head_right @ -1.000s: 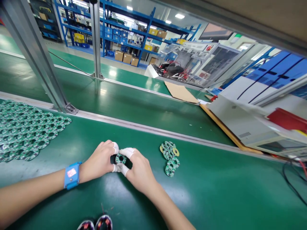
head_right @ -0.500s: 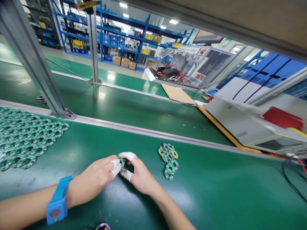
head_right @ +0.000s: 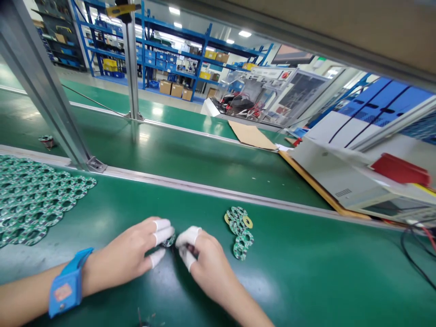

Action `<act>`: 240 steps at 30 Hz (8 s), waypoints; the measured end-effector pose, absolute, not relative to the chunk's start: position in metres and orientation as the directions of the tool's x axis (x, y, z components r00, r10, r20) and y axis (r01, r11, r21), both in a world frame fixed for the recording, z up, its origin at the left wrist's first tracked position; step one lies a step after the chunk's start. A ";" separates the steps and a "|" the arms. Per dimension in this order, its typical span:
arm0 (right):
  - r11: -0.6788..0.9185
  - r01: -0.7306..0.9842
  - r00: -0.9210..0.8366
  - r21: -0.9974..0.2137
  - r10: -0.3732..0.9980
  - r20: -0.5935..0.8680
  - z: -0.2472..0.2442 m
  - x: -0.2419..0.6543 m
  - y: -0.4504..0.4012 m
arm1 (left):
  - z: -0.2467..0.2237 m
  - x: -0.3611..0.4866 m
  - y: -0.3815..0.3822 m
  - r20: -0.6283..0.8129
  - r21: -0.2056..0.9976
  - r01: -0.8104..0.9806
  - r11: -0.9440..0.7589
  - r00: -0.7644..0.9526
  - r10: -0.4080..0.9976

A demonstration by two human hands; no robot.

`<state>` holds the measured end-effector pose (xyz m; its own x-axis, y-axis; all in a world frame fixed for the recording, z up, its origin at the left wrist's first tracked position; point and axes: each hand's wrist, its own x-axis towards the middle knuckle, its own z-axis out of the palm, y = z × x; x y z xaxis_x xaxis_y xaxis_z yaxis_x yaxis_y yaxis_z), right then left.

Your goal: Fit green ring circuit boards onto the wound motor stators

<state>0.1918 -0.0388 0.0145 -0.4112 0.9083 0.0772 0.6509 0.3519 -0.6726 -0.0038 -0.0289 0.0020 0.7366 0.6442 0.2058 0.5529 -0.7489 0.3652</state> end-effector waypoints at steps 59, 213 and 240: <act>-0.027 0.952 0.026 -0.305 1.000 -0.007 0.002 0.273 0.026 | -0.010 -0.003 0.005 0.094 0.735 0.467 -0.492 0.648 0.756; 0.750 0.618 -0.550 -0.234 0.626 0.553 -0.012 0.174 -0.039 | -0.008 -0.025 0.008 0.031 0.715 0.463 -0.525 0.728 0.685; 0.510 0.749 -0.398 -0.424 0.857 0.328 0.008 0.197 -0.023 | 0.014 -0.020 0.003 0.268 0.706 0.482 -0.520 0.497 0.825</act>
